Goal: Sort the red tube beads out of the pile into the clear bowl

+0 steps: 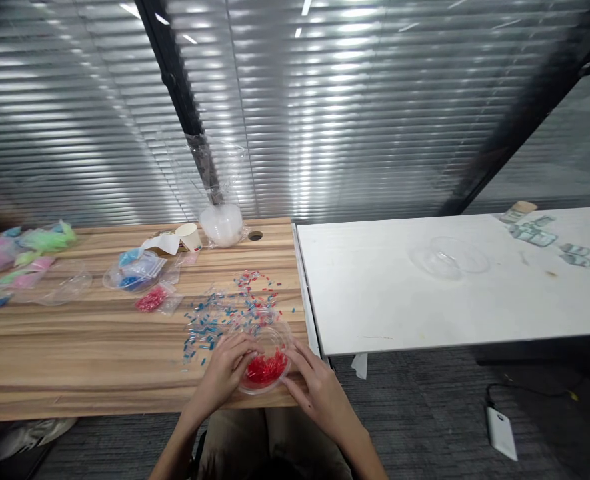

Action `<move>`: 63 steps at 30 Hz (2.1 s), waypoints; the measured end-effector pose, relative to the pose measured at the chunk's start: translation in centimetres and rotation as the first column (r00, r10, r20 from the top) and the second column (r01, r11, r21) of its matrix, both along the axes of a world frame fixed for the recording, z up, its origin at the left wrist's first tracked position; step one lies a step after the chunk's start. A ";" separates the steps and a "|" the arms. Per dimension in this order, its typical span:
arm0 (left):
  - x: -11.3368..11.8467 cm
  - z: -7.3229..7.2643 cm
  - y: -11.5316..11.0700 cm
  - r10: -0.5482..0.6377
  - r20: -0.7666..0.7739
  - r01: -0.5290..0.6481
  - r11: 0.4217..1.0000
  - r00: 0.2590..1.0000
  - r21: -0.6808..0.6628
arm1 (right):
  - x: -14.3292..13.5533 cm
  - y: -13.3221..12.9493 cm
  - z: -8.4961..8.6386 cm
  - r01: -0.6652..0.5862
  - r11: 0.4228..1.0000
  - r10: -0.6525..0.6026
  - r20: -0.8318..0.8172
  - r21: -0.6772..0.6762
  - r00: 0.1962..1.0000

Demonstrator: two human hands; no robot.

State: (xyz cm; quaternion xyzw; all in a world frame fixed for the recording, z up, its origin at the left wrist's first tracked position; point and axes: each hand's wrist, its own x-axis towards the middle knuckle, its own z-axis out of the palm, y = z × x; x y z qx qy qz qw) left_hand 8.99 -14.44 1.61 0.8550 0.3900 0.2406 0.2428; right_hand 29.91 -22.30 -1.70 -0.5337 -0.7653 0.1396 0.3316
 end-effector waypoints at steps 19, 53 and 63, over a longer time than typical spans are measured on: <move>0.1 -0.1 0.1 -0.006 0.005 0.006 1.000 1.000 0.006 | 0.0 0.1 -0.1 0.001 1.000 -0.002 -0.011 -0.008 1.000; -0.1 -0.3 0.4 -0.003 0.025 0.003 1.000 1.000 0.007 | -0.4 0.2 0.0 0.014 0.999 -0.015 -0.034 -0.039 0.999; 0.2 -0.2 0.5 -0.005 0.049 0.004 1.000 0.999 0.012 | -0.4 0.0 -1.0 0.025 0.998 -0.029 -0.075 -0.058 0.997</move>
